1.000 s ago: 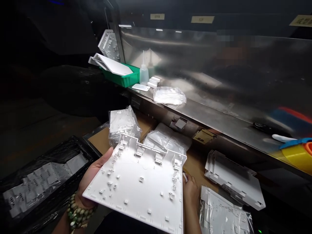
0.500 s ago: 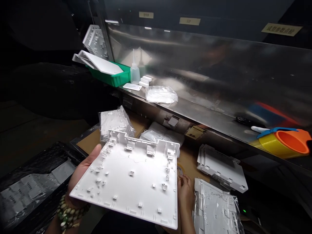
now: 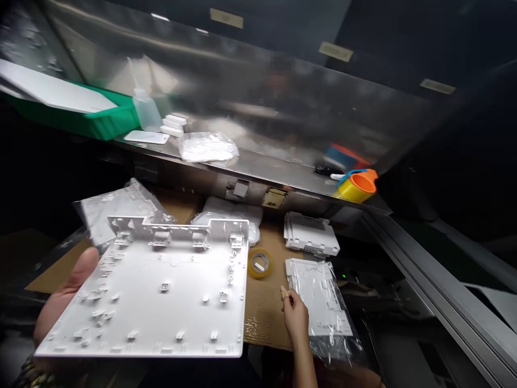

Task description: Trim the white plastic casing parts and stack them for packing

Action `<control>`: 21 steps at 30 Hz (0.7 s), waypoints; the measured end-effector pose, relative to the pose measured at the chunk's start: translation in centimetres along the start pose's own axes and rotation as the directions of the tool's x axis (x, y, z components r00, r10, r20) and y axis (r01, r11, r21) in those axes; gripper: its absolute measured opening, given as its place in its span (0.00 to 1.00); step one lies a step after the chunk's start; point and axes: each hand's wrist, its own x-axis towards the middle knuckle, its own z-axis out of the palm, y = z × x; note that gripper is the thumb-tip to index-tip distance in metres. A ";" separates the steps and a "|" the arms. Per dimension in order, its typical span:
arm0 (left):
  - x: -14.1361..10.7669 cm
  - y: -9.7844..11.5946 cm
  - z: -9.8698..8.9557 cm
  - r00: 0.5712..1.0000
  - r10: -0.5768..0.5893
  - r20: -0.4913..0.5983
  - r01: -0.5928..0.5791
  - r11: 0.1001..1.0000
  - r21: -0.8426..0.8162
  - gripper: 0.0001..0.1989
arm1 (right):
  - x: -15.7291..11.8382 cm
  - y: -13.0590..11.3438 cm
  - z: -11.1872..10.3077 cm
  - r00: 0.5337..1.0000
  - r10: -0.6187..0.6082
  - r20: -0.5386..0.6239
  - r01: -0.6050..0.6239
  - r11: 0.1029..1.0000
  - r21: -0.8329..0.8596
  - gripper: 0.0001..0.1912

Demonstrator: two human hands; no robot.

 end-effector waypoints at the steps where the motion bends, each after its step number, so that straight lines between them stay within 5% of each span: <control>1: 0.2 0.0 -0.1 0.999 -0.023 0.037 0.025 0.999 -0.045 0.38 | -0.4 -0.9 -0.3 1.000 -0.001 0.008 0.001 1.000 0.015 0.30; 10: 2.0 -0.2 0.1 0.956 -0.227 0.187 0.269 0.930 -0.248 0.40 | -5.6 -9.7 -1.8 0.998 -0.052 -0.022 0.056 0.963 0.263 0.22; 12: 2.4 -0.6 -0.4 0.952 -0.244 0.184 0.289 0.915 -0.281 0.40 | -7.2 -11.4 -1.6 0.999 -0.025 0.045 -0.001 0.866 0.500 0.24; 15: 3.0 -2.0 -1.7 0.954 -0.256 0.157 0.293 0.910 -0.293 0.35 | -9.6 -13.0 -0.2 0.946 -0.003 0.323 -0.269 0.547 0.793 0.36; 18: 4.2 -4.6 -4.2 0.940 -0.332 0.082 0.340 0.934 -0.111 0.31 | -11.3 -12.3 2.0 0.887 0.094 0.452 -0.453 0.371 0.811 0.38; 20: 5.4 -6.9 -6.7 0.945 -0.319 -0.069 0.326 0.911 0.252 0.29 | -12.2 -10.6 2.8 0.879 0.221 0.423 -0.476 0.336 0.813 0.33; 21: 6.1 -8.1 -8.1 0.956 -0.250 -0.156 0.295 0.819 0.492 0.30 | -12.6 -9.5 2.9 0.874 0.279 0.397 -0.475 0.321 0.820 0.32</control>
